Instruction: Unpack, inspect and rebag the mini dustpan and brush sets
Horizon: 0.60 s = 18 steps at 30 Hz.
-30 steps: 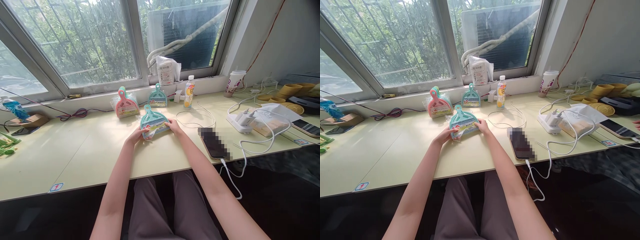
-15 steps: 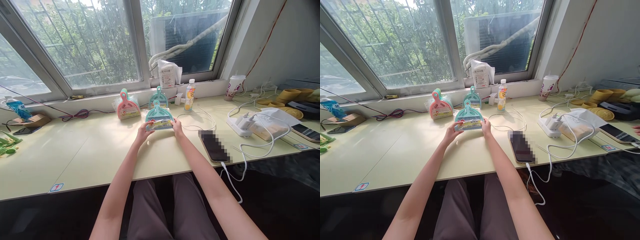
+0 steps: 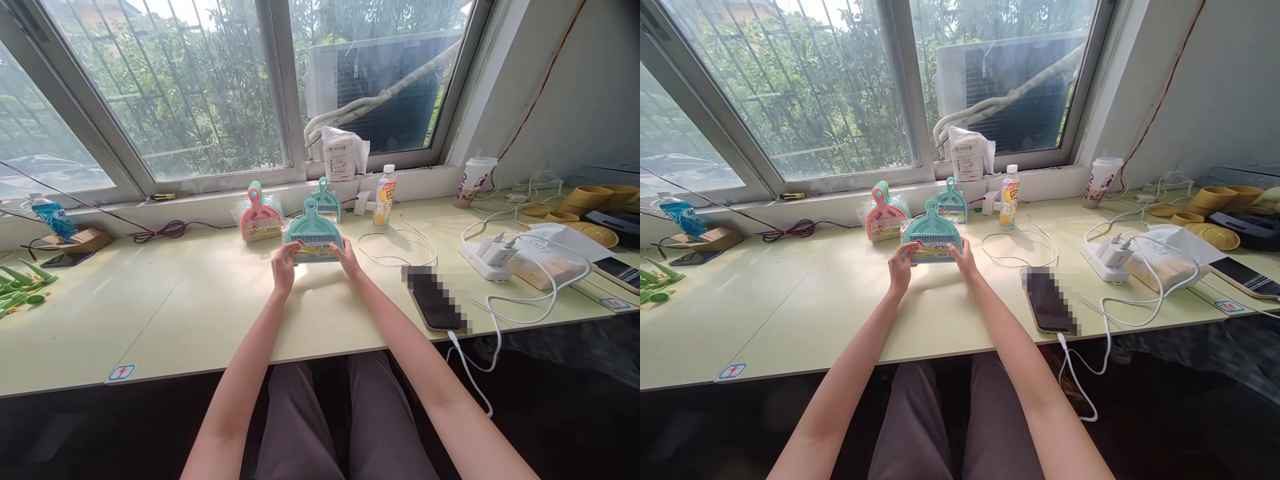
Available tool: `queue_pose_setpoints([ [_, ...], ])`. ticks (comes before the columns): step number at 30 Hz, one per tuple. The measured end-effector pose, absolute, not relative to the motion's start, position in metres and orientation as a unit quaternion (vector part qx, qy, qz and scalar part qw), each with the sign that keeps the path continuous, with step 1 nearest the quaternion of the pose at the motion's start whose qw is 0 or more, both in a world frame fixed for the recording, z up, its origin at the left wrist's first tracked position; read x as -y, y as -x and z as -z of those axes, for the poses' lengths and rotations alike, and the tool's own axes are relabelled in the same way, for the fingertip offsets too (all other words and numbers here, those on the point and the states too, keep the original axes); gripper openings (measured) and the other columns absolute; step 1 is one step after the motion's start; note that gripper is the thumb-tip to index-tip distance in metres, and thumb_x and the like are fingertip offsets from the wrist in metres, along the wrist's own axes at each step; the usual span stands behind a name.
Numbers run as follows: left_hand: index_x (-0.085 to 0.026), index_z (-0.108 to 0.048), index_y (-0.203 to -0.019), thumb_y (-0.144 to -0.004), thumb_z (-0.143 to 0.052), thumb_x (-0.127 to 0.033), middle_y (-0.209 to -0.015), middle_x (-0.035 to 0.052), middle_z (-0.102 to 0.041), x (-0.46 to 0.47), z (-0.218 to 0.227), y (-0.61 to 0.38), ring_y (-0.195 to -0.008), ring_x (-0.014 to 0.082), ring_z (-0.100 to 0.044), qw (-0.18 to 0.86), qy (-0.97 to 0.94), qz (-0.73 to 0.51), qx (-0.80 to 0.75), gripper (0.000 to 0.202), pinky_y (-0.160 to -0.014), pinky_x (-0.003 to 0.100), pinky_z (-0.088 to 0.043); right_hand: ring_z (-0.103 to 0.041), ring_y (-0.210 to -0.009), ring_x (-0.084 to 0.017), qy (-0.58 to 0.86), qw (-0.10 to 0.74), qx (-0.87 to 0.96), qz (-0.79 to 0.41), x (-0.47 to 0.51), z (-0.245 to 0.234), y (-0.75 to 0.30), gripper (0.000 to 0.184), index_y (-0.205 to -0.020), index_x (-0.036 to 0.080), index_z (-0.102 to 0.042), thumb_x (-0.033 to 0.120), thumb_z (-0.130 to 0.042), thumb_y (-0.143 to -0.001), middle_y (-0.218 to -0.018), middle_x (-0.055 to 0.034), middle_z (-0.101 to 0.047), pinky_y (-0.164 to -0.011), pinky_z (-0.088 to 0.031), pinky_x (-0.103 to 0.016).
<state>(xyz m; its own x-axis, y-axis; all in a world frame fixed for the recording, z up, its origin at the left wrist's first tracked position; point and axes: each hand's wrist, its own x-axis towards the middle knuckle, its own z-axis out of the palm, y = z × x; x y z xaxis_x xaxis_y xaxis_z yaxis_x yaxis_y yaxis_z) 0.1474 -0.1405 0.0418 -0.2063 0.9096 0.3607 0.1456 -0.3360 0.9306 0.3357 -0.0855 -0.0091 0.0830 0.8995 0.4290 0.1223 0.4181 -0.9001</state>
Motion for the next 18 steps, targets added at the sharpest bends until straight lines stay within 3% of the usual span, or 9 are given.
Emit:
queue_pose_setpoints([
  [3,-0.029,-0.053,-0.126,-0.091,-0.052,-0.024,-0.114,0.0044,-0.066,0.142,-0.043,-0.142,-0.101,0.0201,-0.062,0.241,-0.549,-0.599,-0.531,0.036,-0.068,0.023,-0.051,-0.063,-0.104,-0.024,0.415,0.592,0.575,-0.383,0.095,0.003,-0.330,0.065,-0.128,0.022,-0.047,0.035,-0.072,-0.069,-0.119,-0.0107,-0.063,-0.088,-0.053,-0.039],
  [6,-0.032,-0.032,-0.143,-0.091,-0.050,-0.022,-0.107,0.0039,-0.068,0.137,-0.039,-0.134,-0.092,0.0199,-0.064,0.175,-0.548,-0.579,-0.578,0.056,-0.073,0.026,-0.048,-0.065,-0.096,-0.022,0.406,0.600,0.559,-0.404,0.096,0.003,-0.330,0.057,-0.123,0.021,-0.050,0.032,-0.070,-0.070,-0.111,-0.0096,-0.066,-0.083,-0.056,-0.039],
  [8,-0.028,-0.041,-0.138,-0.087,-0.052,-0.019,-0.102,0.0059,-0.069,0.130,-0.032,-0.127,-0.091,0.0226,-0.064,0.162,-0.559,-0.547,-0.602,0.052,-0.075,0.029,-0.046,-0.066,-0.092,-0.021,0.418,0.605,0.550,-0.396,0.093,0.005,-0.330,0.051,-0.118,0.021,-0.052,0.028,-0.067,-0.070,-0.106,-0.0085,-0.068,-0.082,-0.056,-0.039],
  [11,-0.024,-0.061,-0.110,-0.081,-0.058,-0.017,-0.098,0.0100,-0.069,0.114,-0.022,-0.114,-0.093,0.0273,-0.063,0.167,-0.566,-0.501,-0.633,0.030,-0.077,0.032,-0.044,-0.066,-0.084,-0.020,0.447,0.595,0.561,-0.362,0.087,0.008,-0.327,0.043,-0.112,0.021,-0.053,0.022,-0.062,-0.069,-0.099,-0.0067,-0.069,-0.078,-0.056,-0.039],
  [18,-0.026,-0.059,-0.092,-0.082,-0.059,-0.021,-0.092,0.0091,-0.070,0.081,-0.014,-0.067,-0.094,0.0276,-0.064,0.141,-0.579,-0.441,-0.671,0.011,-0.073,0.031,-0.041,-0.066,-0.079,-0.020,0.468,0.534,0.658,-0.249,0.061,0.007,-0.290,0.034,-0.111,0.022,-0.051,0.016,-0.048,-0.078,-0.094,-0.0057,-0.069,-0.071,-0.053,-0.035],
])
